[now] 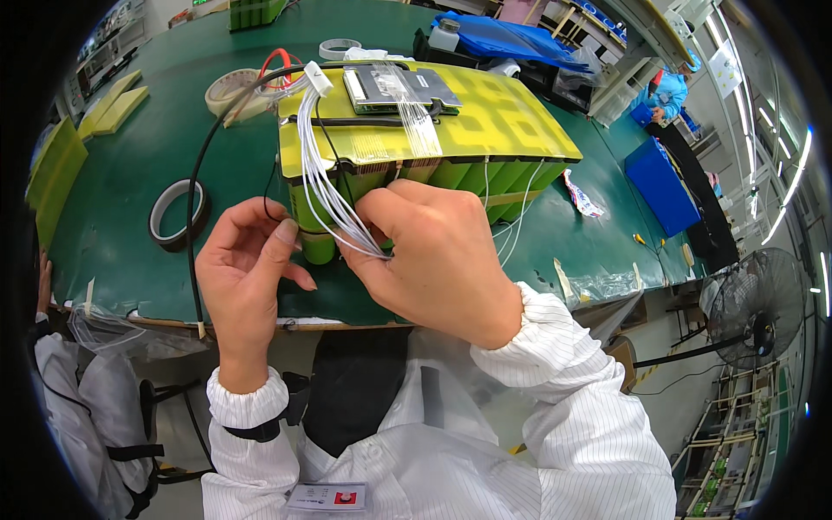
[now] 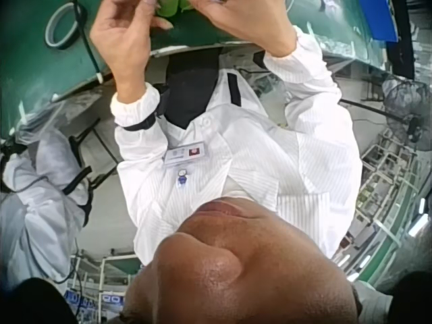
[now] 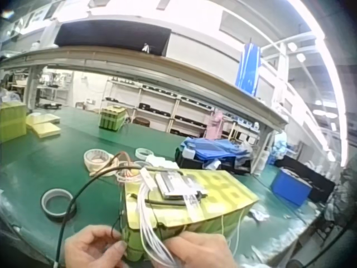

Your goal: The person assembles a battery pack by arranging green cylindrical cells, routing white sensor wires, and securing them with tape. They handle red and black power leads and a small circuit board, organizing the wiring and taping connections on a green workbench.

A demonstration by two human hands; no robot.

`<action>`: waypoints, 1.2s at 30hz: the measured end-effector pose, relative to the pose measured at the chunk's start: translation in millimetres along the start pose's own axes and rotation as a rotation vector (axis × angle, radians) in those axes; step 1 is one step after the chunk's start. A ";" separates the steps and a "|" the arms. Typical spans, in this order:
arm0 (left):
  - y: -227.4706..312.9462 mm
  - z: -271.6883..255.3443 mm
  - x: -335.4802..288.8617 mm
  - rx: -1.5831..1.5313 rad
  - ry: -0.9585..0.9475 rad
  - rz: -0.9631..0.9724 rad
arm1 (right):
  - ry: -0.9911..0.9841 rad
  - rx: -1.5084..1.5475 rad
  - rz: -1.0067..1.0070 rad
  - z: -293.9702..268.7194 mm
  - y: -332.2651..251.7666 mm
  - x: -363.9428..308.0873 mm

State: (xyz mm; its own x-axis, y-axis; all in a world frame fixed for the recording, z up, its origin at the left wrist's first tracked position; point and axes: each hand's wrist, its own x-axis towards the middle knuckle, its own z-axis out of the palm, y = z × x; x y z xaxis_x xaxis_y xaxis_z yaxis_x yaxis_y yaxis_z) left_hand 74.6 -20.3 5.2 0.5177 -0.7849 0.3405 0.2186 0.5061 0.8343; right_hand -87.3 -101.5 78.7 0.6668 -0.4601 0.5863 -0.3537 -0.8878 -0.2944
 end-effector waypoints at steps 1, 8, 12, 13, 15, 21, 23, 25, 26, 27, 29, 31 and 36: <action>-0.3 -0.2 -0.4 0.003 0.007 0.005 | -0.003 0.006 0.001 0.0 -0.1 0.0; -1.0 -0.3 1.2 0.000 0.030 -0.043 | 0.021 -0.020 -0.015 1.4 -0.5 0.5; -2.0 -2.6 0.8 -0.038 0.007 -0.089 | 0.068 -0.008 -0.026 8.4 3.0 -1.6; -1.4 -2.7 -0.2 -0.033 0.011 -0.085 | 0.085 0.000 -0.033 11.0 3.8 -1.8; -1.3 -0.9 -0.8 -0.030 0.009 -0.080 | 0.113 -0.035 -0.021 14.8 3.7 -2.5; -3.3 -0.3 -2.0 0.009 0.007 -0.034 | 0.175 -0.109 -0.047 22.9 2.8 -2.0; -3.1 -0.1 -1.6 0.031 0.013 -0.030 | 0.159 -0.117 -0.049 20.4 -0.4 -1.5; -3.1 0.4 -1.3 0.035 0.008 -0.031 | 0.137 -0.110 -0.041 16.8 -3.2 -1.5; -3.6 0.0 -1.5 0.030 0.006 -0.031 | 0.127 -0.104 -0.042 15.9 -3.8 -0.9; -3.4 0.1 -1.3 0.025 0.003 -0.032 | 0.121 -0.088 -0.032 15.5 -2.7 -1.5; -2.1 1.9 -0.9 0.034 -0.004 -0.029 | 0.107 -0.053 -0.009 15.9 1.8 -4.8; -2.2 3.0 -0.5 0.054 -0.002 -0.017 | 0.100 -0.040 -0.018 14.6 3.8 -4.7; -2.8 3.7 -1.0 0.098 0.014 0.017 | 0.116 0.019 -0.015 12.6 4.6 -6.7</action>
State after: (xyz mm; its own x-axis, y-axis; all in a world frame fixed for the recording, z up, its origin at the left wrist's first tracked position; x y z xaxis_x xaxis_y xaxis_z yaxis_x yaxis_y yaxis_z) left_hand 70.4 -22.3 4.2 0.5320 -0.7711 0.3498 0.1276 0.4814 0.8672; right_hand -85.2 -102.6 63.9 0.5911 -0.4431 0.6740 -0.3307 -0.8953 -0.2986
